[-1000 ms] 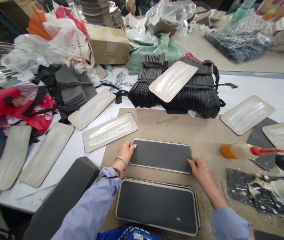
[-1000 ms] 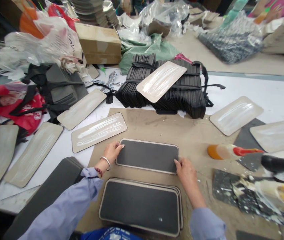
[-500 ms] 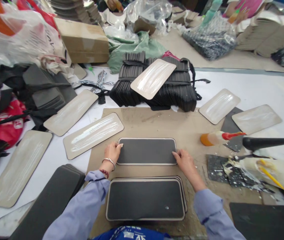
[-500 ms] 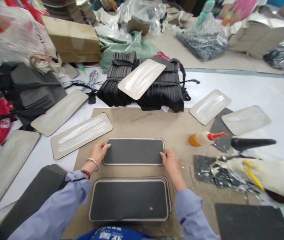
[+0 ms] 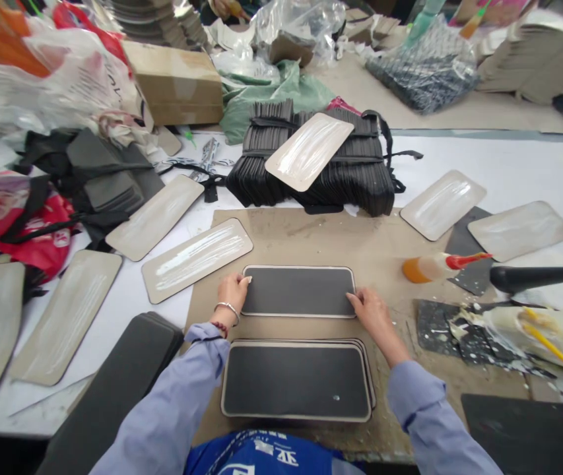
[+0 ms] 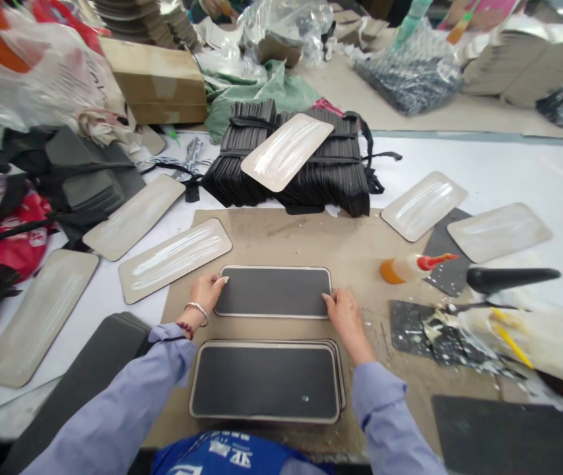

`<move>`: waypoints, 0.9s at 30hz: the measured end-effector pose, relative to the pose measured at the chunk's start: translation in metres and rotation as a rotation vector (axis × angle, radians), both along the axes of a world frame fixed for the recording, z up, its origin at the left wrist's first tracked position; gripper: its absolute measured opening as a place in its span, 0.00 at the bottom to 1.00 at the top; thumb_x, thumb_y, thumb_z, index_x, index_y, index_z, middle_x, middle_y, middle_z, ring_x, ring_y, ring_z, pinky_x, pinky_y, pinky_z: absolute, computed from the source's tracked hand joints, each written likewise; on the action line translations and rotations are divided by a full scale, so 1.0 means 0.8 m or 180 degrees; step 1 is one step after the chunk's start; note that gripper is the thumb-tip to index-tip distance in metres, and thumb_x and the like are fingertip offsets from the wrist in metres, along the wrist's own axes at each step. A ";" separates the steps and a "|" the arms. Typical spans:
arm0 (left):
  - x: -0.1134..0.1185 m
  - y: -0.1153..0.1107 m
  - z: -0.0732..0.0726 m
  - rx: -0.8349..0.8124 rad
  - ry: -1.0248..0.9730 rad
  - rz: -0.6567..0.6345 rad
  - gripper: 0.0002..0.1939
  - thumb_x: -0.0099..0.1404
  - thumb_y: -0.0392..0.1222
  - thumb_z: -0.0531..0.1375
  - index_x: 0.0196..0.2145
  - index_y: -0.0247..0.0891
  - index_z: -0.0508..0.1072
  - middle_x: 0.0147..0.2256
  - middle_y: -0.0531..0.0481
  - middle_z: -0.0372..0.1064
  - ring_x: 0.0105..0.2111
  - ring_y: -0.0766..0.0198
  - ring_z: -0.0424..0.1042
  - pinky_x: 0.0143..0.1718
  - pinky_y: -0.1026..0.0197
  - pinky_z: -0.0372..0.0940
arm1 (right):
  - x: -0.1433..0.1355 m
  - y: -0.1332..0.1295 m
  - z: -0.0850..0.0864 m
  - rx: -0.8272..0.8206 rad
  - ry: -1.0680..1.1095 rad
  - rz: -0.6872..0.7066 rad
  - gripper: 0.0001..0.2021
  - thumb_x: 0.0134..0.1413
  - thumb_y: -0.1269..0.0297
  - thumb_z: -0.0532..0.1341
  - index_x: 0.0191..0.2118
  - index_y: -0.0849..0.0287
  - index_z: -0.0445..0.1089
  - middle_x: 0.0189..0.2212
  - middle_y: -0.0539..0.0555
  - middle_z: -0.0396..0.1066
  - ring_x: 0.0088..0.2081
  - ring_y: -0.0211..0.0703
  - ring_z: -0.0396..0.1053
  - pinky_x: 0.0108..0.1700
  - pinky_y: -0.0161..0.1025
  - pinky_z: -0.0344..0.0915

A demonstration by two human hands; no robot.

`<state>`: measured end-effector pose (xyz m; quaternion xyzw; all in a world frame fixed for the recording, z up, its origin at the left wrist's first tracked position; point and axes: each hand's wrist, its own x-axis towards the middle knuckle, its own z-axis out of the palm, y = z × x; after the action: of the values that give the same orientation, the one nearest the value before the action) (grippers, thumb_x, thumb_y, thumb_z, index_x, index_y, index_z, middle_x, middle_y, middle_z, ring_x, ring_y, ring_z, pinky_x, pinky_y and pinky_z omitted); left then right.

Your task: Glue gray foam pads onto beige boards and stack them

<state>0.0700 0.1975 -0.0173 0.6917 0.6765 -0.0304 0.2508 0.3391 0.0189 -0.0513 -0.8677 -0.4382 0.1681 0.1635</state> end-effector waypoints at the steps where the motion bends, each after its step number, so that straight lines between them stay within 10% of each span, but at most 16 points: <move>1: 0.000 0.000 0.000 -0.0031 -0.0021 0.0012 0.11 0.60 0.44 0.54 0.29 0.34 0.73 0.32 0.42 0.73 0.35 0.58 0.70 0.35 0.62 0.58 | 0.001 0.000 -0.002 0.0019 0.0004 0.0009 0.15 0.51 0.52 0.48 0.22 0.54 0.51 0.22 0.52 0.59 0.27 0.42 0.58 0.33 0.40 0.55; 21: -0.014 0.001 -0.017 0.0104 -0.0025 0.0296 0.09 0.60 0.44 0.55 0.28 0.37 0.69 0.28 0.49 0.70 0.30 0.62 0.68 0.32 0.63 0.58 | 0.002 0.003 -0.006 0.0024 -0.0210 0.0056 0.17 0.51 0.48 0.45 0.20 0.53 0.51 0.19 0.53 0.59 0.26 0.43 0.58 0.31 0.41 0.56; 27: -0.002 -0.035 -0.008 0.1099 0.0132 -0.0730 0.16 0.65 0.43 0.47 0.41 0.33 0.69 0.40 0.38 0.69 0.42 0.55 0.67 0.43 0.55 0.60 | -0.001 0.001 -0.007 0.0055 -0.0246 0.0034 0.17 0.52 0.49 0.47 0.21 0.54 0.51 0.21 0.52 0.59 0.26 0.42 0.58 0.32 0.40 0.56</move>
<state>0.0687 0.1692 -0.0238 0.7961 0.5935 0.0435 0.1095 0.3386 0.0198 -0.0566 -0.8698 -0.4502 0.1316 0.1530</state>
